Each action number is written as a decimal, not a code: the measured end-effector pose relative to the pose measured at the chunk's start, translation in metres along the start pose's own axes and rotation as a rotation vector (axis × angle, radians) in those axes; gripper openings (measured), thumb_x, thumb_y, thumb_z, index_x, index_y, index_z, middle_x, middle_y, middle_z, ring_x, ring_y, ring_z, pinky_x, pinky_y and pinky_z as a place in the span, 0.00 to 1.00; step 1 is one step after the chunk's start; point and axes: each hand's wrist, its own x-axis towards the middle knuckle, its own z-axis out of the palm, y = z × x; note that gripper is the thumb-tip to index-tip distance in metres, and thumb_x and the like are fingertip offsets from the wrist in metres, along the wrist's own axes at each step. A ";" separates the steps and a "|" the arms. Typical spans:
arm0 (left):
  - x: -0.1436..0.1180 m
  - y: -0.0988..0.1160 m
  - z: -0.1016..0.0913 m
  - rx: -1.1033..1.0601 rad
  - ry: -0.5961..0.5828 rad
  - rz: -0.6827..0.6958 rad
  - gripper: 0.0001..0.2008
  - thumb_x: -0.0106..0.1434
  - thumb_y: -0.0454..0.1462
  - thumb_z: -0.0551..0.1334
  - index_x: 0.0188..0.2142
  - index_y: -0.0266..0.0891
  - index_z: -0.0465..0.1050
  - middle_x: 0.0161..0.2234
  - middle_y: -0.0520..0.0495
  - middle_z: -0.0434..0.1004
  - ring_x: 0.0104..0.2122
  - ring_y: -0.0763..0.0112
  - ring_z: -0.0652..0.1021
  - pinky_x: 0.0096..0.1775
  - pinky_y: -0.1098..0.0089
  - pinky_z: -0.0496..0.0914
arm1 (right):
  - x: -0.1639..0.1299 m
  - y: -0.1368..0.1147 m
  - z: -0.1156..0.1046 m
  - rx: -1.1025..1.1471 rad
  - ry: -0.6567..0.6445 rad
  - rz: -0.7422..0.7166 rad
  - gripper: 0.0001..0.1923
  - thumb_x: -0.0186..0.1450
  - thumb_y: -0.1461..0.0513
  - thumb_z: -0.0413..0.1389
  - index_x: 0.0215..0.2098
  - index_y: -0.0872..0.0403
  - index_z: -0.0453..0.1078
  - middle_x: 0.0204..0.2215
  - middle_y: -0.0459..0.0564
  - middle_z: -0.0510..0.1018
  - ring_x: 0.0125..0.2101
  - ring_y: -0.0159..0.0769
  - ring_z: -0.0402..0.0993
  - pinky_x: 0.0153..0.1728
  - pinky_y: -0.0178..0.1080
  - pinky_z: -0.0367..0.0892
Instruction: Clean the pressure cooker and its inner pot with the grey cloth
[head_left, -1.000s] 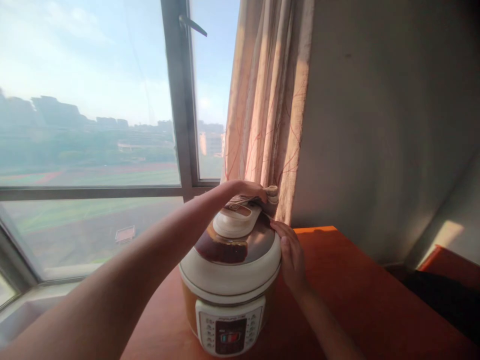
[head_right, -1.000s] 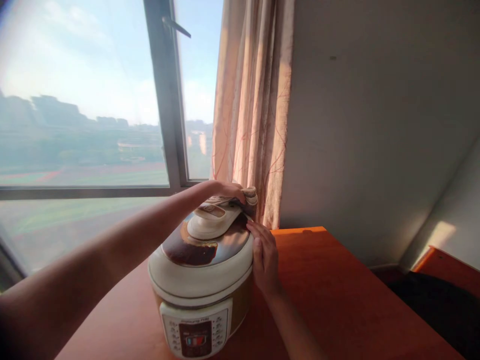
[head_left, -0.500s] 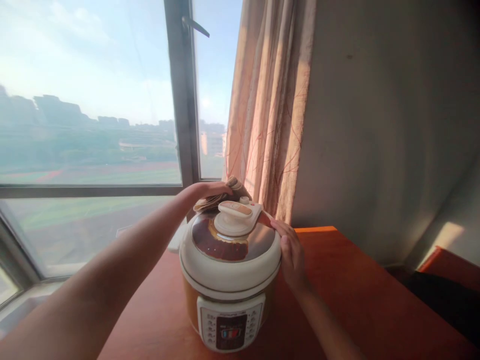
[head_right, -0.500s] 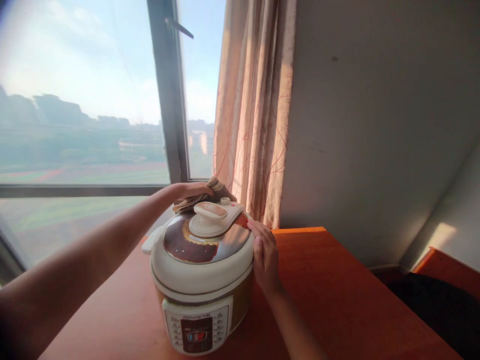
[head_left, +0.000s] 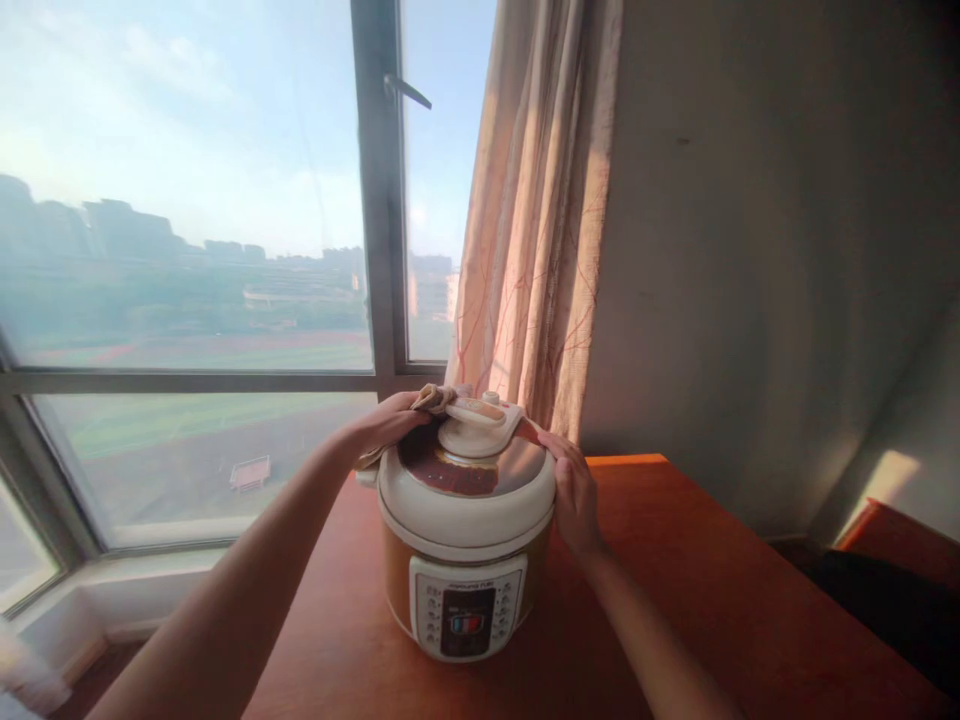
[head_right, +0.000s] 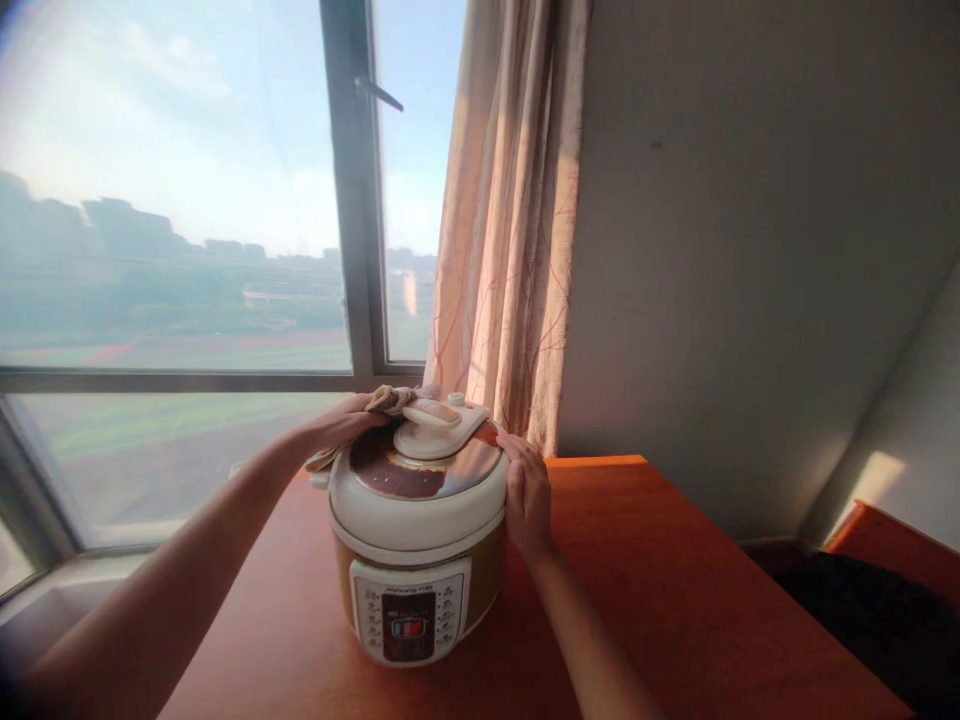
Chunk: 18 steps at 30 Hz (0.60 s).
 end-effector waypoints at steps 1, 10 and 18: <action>-0.005 0.001 0.002 -0.005 0.013 0.010 0.22 0.53 0.41 0.60 0.46 0.36 0.77 0.49 0.42 0.81 0.51 0.53 0.77 0.54 0.61 0.69 | 0.000 0.000 0.000 0.004 -0.002 -0.001 0.23 0.76 0.56 0.38 0.58 0.48 0.71 0.55 0.53 0.76 0.58 0.42 0.69 0.61 0.54 0.62; -0.075 0.026 0.030 0.210 0.240 0.146 0.24 0.60 0.39 0.55 0.54 0.40 0.77 0.60 0.45 0.73 0.60 0.51 0.70 0.63 0.56 0.60 | 0.002 -0.003 0.001 0.003 0.014 0.002 0.24 0.76 0.55 0.38 0.55 0.50 0.73 0.54 0.54 0.77 0.56 0.43 0.71 0.59 0.53 0.64; -0.139 0.034 0.132 0.443 0.658 0.141 0.29 0.65 0.43 0.52 0.66 0.53 0.64 0.69 0.54 0.59 0.71 0.49 0.48 0.67 0.47 0.50 | 0.002 -0.001 0.002 0.022 0.023 0.002 0.23 0.76 0.55 0.39 0.55 0.51 0.72 0.54 0.55 0.77 0.55 0.42 0.71 0.60 0.53 0.63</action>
